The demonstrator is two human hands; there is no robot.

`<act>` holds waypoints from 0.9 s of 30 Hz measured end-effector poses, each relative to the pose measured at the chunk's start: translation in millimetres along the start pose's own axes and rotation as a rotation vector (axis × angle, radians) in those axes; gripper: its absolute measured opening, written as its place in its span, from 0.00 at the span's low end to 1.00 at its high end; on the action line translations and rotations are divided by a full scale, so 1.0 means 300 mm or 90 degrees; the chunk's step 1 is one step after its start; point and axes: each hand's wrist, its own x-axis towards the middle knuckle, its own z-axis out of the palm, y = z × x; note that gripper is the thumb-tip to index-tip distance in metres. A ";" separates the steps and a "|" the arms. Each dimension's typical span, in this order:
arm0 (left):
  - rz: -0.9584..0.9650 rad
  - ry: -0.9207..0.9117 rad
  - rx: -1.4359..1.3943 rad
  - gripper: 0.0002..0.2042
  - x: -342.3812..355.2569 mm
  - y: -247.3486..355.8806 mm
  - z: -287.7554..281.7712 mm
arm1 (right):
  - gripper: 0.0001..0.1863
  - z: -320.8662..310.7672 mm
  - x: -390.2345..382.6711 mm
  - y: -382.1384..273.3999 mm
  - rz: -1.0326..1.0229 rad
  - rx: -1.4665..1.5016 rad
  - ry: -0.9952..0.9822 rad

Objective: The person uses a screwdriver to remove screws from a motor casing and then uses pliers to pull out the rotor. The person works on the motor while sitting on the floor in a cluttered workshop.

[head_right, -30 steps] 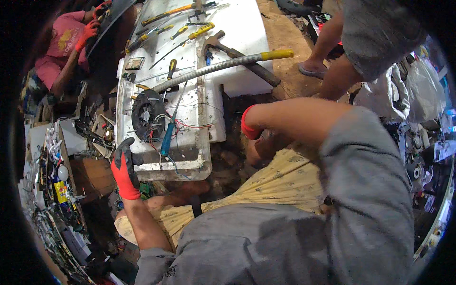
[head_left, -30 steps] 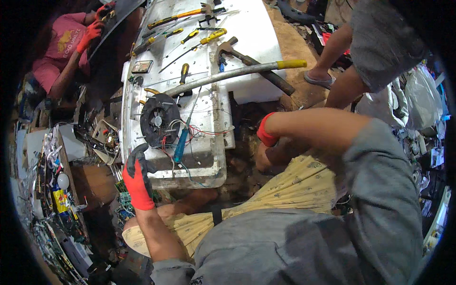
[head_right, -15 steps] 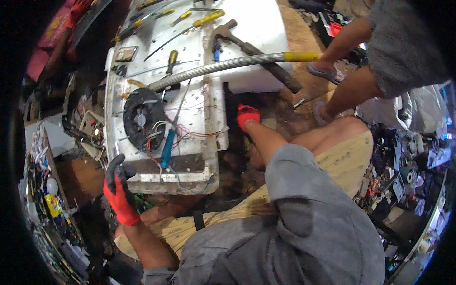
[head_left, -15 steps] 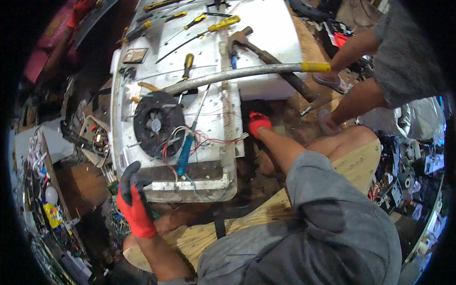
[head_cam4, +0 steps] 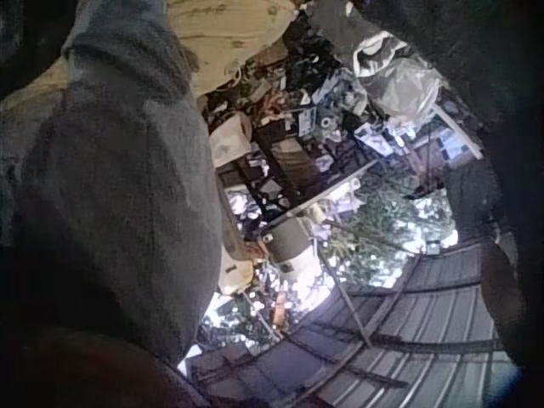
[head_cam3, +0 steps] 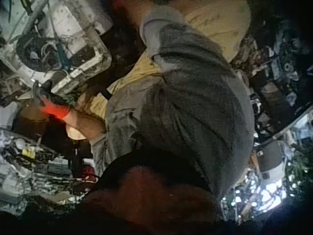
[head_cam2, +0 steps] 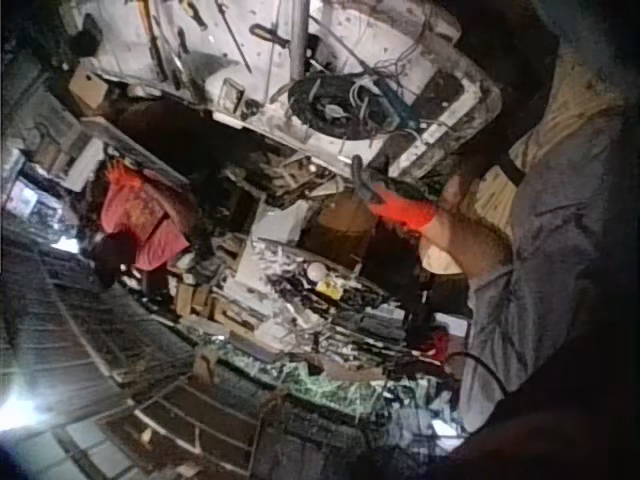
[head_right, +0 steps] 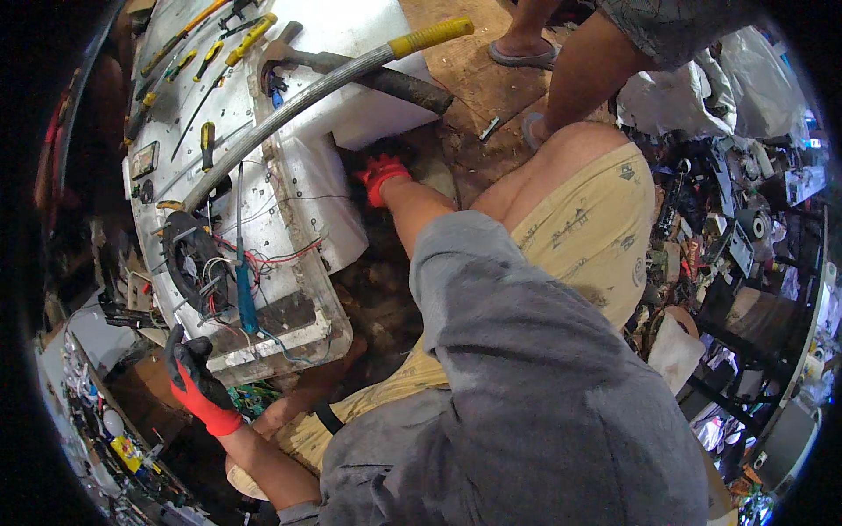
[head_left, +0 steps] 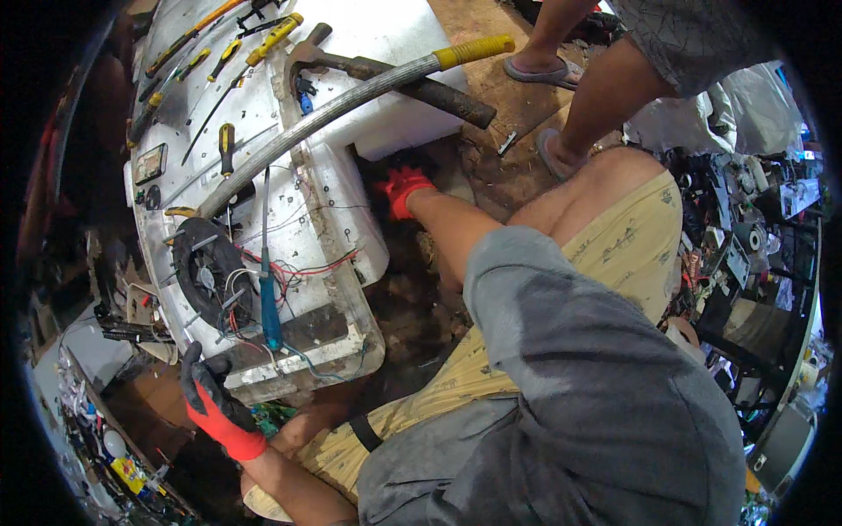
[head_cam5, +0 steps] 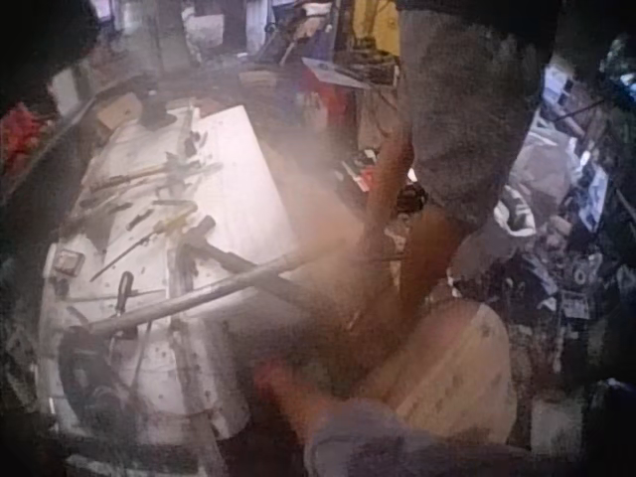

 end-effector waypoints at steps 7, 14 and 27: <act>-0.036 0.027 0.015 0.22 0.012 -0.009 -0.016 | 0.32 0.070 0.072 -0.046 -0.016 0.086 0.067; -0.018 0.096 -0.108 0.17 0.005 -0.003 -0.031 | 0.30 0.149 0.063 -0.112 0.086 0.115 0.205; -0.099 0.052 0.071 0.33 0.089 -0.134 0.020 | 0.27 -0.425 -0.516 -0.363 -0.246 -0.467 -0.457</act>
